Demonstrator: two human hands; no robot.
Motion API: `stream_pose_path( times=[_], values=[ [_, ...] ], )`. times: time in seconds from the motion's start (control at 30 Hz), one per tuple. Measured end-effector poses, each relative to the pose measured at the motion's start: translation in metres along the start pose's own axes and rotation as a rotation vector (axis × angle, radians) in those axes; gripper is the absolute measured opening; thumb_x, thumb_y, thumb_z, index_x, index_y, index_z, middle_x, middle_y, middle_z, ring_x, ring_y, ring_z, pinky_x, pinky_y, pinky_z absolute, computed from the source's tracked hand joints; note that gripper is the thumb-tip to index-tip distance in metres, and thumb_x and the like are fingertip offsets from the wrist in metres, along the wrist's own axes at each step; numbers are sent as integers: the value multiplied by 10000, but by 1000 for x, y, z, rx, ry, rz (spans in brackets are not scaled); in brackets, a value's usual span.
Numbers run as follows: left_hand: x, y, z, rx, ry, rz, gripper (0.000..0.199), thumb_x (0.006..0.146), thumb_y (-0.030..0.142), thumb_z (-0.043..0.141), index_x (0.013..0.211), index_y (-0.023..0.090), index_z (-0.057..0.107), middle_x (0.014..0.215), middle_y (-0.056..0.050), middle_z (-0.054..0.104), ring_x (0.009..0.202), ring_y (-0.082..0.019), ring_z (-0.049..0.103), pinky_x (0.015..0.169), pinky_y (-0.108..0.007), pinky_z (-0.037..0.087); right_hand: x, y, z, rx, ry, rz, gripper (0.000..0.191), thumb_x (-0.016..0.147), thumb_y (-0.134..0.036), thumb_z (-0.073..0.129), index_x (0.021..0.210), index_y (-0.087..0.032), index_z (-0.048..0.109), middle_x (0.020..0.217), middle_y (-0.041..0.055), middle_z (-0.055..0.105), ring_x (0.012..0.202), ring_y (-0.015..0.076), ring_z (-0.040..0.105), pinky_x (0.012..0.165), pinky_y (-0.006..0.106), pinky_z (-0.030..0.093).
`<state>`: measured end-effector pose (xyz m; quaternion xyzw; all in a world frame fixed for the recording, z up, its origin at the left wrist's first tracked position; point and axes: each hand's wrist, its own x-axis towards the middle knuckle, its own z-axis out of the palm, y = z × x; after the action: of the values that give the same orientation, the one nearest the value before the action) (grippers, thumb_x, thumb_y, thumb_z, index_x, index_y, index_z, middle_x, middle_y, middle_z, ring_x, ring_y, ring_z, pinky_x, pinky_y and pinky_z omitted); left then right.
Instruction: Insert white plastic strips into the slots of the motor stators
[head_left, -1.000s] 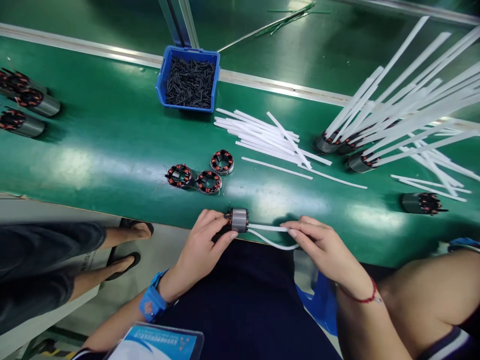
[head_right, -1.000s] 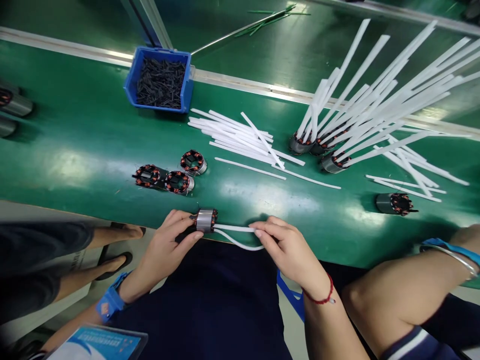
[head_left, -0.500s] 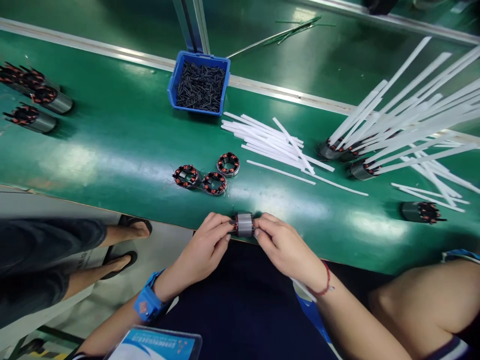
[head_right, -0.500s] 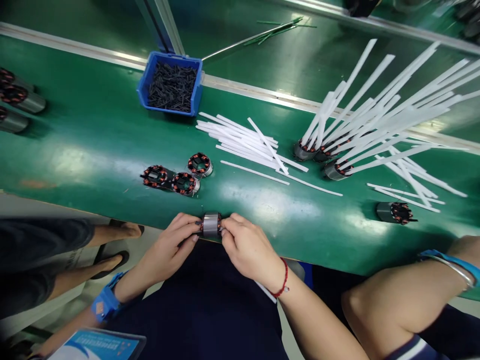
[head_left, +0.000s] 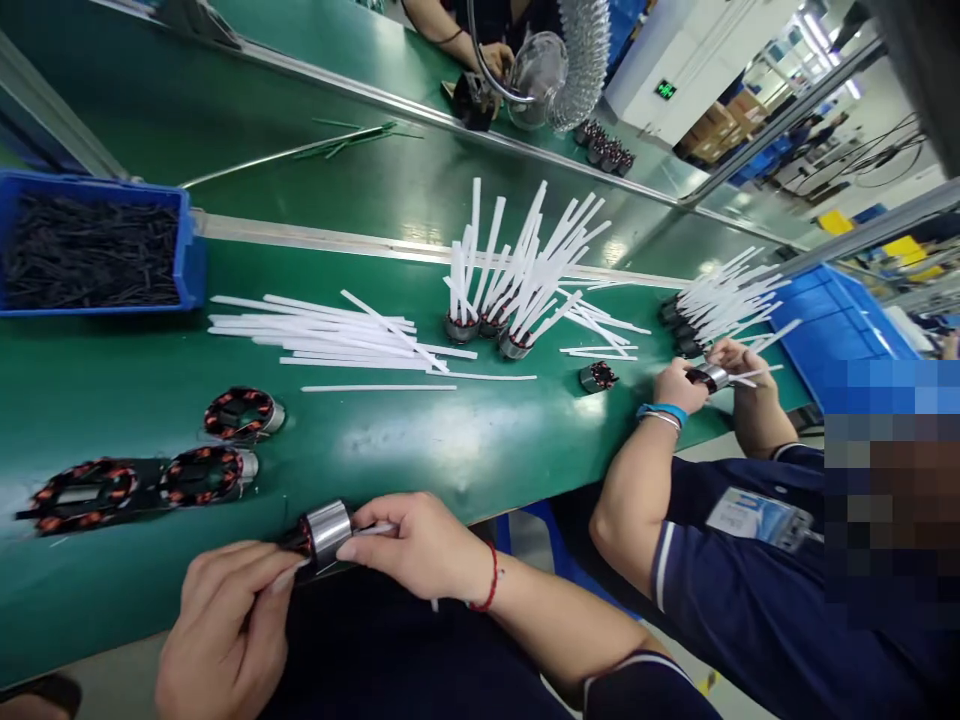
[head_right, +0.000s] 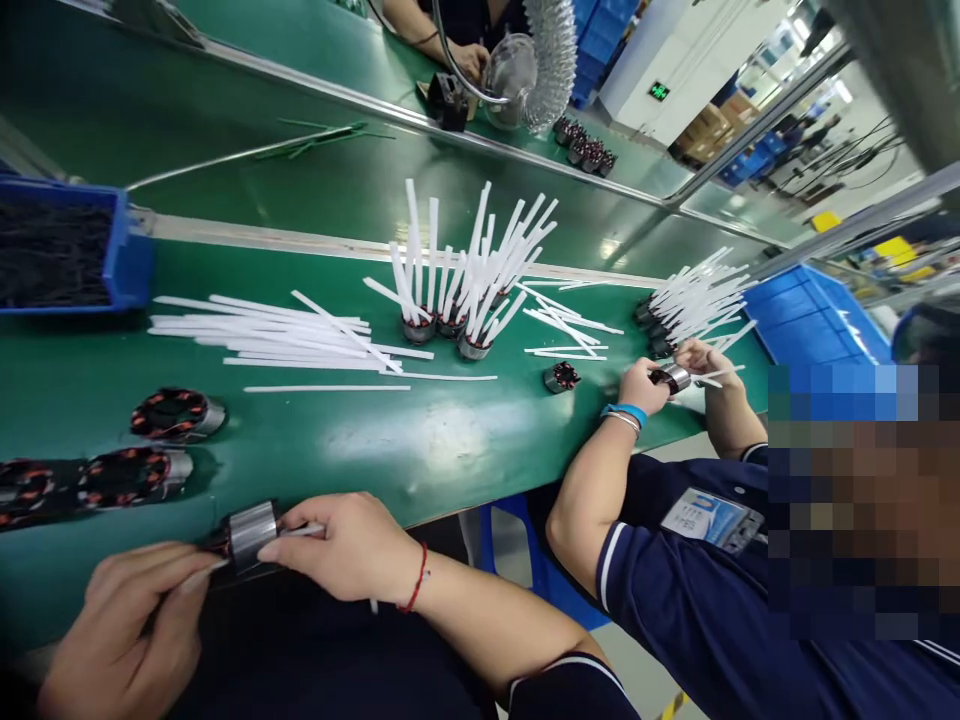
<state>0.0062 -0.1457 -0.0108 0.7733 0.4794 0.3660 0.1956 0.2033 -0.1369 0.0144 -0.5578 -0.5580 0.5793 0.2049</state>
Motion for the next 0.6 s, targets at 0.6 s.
stream_pose_path(
  times=[0.6],
  values=[
    [14, 22, 2, -137, -143, -454, 71, 840, 221, 582, 868, 196, 522, 955, -41, 550, 945, -195, 482, 847, -343, 417, 2, 0, -17, -70, -172, -102, 336, 942, -294, 396, 1175, -241, 632, 883, -4, 678, 749, 153, 588, 718, 272, 463]
  ],
)
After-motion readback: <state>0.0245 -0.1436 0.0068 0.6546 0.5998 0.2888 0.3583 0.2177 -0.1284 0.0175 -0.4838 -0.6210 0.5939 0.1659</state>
